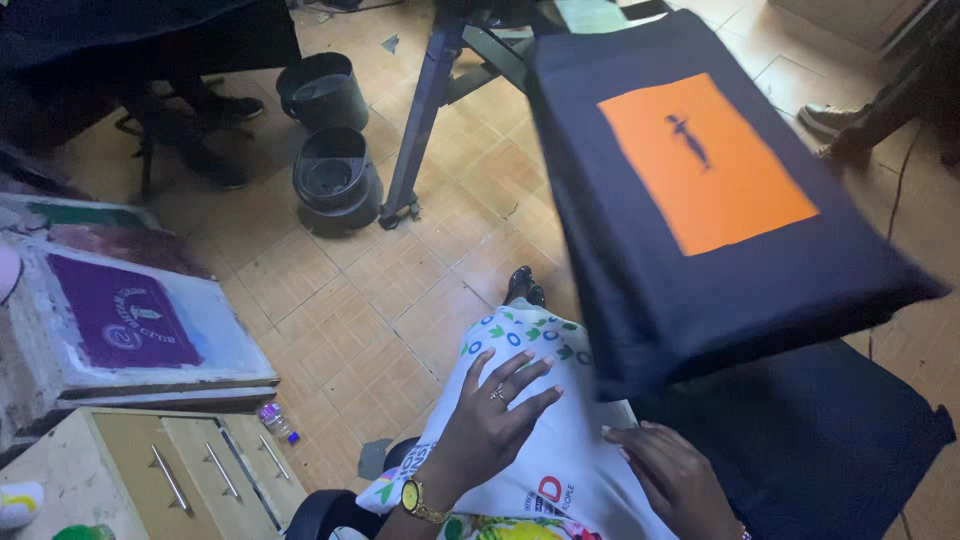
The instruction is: The person repeatedly smooths and presses the surface of a black tote bag with an orange printed design using both hands. The person lifts and repositions the bag multiple times while continuing to rub the printed area.
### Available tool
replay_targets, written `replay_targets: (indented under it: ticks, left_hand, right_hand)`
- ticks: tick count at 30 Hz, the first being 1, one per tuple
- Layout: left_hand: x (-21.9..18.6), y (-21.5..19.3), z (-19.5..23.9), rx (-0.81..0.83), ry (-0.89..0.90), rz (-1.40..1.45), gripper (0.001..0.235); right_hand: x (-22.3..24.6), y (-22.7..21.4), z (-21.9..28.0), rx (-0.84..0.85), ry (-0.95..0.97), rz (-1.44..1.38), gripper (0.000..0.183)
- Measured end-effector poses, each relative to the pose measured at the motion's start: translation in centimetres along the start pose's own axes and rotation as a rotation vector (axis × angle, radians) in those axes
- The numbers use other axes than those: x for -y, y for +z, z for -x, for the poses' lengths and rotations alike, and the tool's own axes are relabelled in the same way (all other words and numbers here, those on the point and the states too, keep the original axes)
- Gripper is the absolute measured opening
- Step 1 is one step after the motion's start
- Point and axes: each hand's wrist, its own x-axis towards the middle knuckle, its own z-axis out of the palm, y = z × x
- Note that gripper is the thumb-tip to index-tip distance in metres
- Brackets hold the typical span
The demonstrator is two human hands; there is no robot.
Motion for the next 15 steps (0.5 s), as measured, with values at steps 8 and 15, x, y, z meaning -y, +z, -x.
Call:
replay_targets:
  ticks: [8,15]
  left_hand:
    - [-0.3,-1.5,-0.8,-0.078,-0.053,-0.106,0.034]
    - [1.5,-3.3,-0.4,-0.16,-0.405,-0.323,0.048]
  right_hand:
    - [3.0,-1.5,-3.2,-0.099,-0.117,-0.099,0.024]
    - [7.2,-2.1,-7.6,-0.13,-0.228,-0.206,0.025]
